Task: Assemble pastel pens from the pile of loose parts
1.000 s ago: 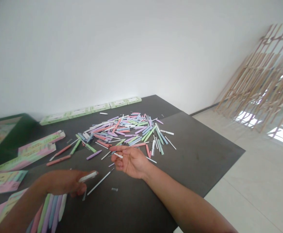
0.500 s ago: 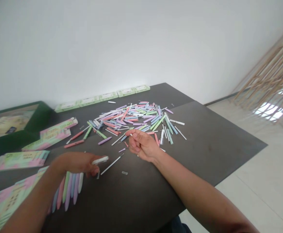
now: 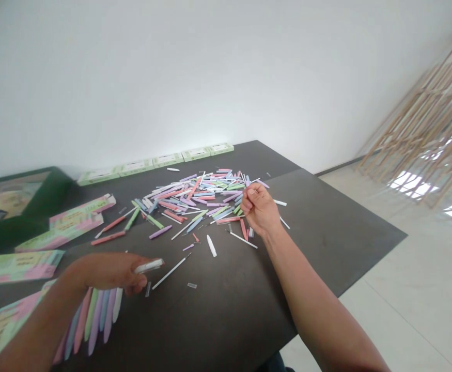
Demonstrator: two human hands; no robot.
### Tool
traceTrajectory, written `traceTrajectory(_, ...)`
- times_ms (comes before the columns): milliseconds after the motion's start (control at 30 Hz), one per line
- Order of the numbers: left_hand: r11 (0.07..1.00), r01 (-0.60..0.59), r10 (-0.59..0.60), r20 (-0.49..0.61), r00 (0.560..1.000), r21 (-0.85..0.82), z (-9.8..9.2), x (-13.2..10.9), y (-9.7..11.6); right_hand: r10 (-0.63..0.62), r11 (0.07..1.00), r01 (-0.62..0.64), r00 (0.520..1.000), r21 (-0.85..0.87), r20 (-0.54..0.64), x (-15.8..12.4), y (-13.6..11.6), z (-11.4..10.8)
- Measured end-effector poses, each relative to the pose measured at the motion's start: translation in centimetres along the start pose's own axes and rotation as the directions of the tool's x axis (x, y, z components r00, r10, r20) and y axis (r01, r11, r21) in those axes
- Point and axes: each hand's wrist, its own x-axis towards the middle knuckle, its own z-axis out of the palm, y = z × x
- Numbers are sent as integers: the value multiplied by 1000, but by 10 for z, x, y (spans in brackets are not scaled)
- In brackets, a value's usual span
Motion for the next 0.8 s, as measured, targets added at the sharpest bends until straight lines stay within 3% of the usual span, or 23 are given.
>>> traceTrajectory(200,1000,7,-7,2,1000,11,-1,-3,0,199,979,-201,978,-34,-64,0,7,0)
traceTrajectory(467,1000,-2,2,-12,1000,4,0,-5,0,18,997,-25,995,-72,-101,3,-3,-8)
traceTrajectory(667,1000,-14,15,-17,1000,23,-1,-6,0,-17,988,-2,993,-155,-119,6,-2,-7)
traceTrajectory(733,999,14,-13,-15,1000,29,-1,-4,2,-10,965,-9,997,-263,-71,-4,8,5)
traceTrajectory(800,999,44,-44,-7,999,22,0,-2,4,58,893,-24,996,-450,62,-22,21,24)
